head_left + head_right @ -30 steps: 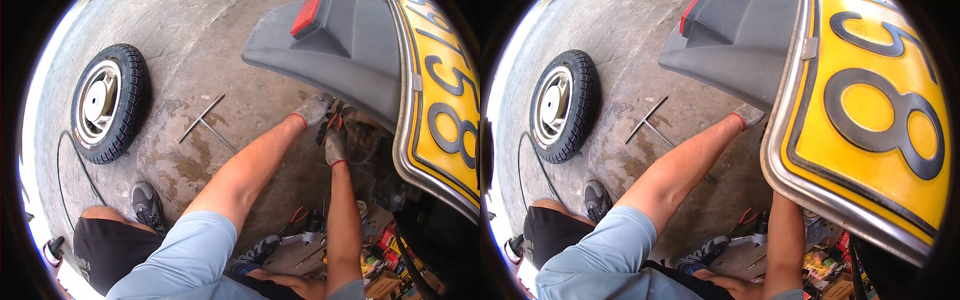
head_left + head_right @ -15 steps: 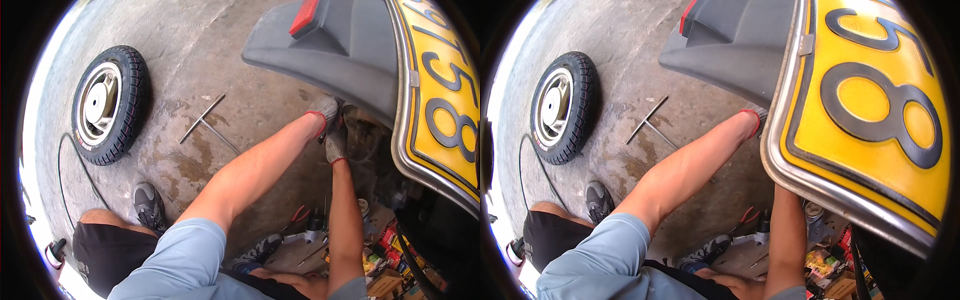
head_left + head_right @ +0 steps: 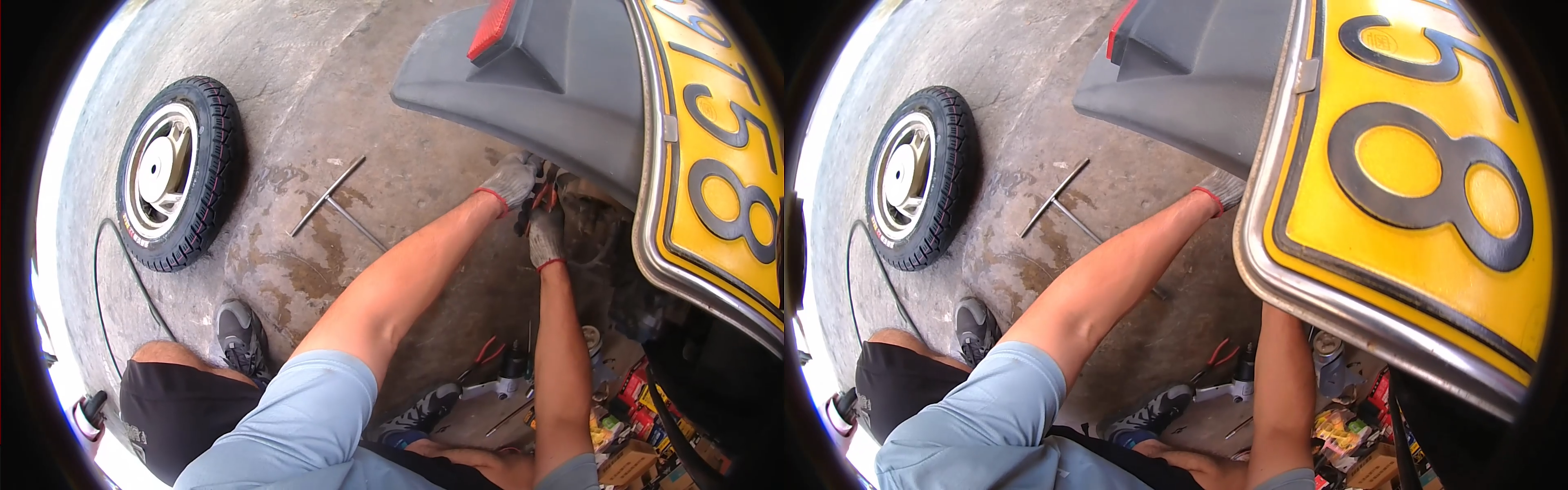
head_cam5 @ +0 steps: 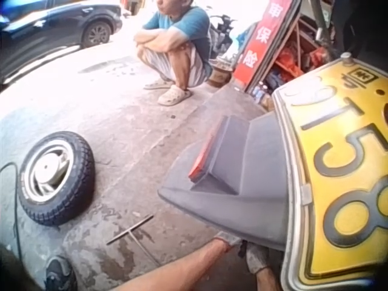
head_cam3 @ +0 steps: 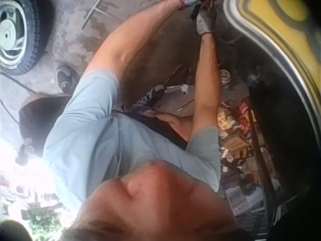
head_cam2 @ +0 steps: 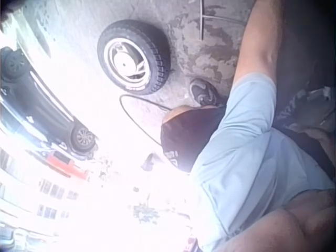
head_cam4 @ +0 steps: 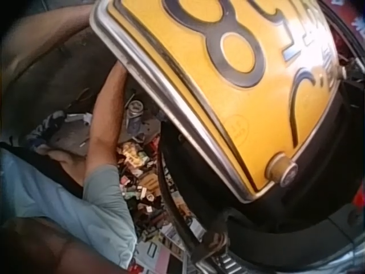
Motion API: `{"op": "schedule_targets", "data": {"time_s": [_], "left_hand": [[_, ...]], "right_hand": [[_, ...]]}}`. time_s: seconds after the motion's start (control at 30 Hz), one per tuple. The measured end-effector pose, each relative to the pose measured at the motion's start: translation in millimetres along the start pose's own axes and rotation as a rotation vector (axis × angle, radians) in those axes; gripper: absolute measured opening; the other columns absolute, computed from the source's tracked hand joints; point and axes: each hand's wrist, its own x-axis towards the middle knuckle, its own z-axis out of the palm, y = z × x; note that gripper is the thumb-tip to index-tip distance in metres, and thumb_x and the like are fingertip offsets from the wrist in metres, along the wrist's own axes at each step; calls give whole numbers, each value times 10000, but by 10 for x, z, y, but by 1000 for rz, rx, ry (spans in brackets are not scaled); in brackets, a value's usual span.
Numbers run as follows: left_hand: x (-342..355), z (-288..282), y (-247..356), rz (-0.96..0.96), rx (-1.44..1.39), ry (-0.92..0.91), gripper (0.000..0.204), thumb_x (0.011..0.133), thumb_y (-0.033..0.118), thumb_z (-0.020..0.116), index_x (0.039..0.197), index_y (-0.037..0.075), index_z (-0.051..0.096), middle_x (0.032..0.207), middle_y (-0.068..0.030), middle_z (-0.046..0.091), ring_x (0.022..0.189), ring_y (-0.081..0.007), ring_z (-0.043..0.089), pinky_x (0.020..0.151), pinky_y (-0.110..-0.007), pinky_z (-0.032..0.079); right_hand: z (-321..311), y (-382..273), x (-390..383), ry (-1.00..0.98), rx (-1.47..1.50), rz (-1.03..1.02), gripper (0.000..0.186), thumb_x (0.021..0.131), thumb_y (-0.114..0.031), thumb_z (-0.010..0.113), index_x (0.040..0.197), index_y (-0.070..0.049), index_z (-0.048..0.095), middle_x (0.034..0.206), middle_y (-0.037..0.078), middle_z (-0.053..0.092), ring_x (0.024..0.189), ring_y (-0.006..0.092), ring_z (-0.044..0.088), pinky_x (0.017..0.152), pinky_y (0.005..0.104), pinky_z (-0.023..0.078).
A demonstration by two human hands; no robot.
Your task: Inflating a motorcycle tire, checking for leaks with soapy water, and performing mechanical repairs near the rear wheel hub.
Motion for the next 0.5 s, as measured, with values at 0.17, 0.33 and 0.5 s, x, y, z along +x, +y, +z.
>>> {"op": "schedule_targets", "data": {"time_s": [0.17, 0.33, 0.5], "left_hand": [[95, -66, -36, 22, 60, -3, 394, 954, 286, 390, 1136, -11, 575, 1037, -227, 635, 1017, -329, 604, 864, -403, 445], [113, -66, -16, -49, -7, -6, 364, 931, 255, 390, 1064, -11, 599, 1005, -232, 639, 993, -360, 601, 855, -422, 443], [200, -57, -201, -30, 30, -21, 374, 923, 255, 384, 989, -24, 623, 948, -254, 641, 943, -405, 604, 826, -441, 448]], "right_hand": [[29, -64, -47, -15, 125, 117, 252, 846, -33, 504, 1088, -104, 494, 715, 1, 525, 501, 113, 490, 418, 274, 380], [54, -120, -88, -55, 223, 133, 277, 835, -16, 504, 1102, -91, 497, 728, 10, 531, 507, 133, 500, 428, 295, 392], [59, -146, -104, -37, 150, 119, 324, 823, 6, 497, 1136, -81, 497, 735, 23, 538, 513, 141, 510, 429, 303, 401]]}}
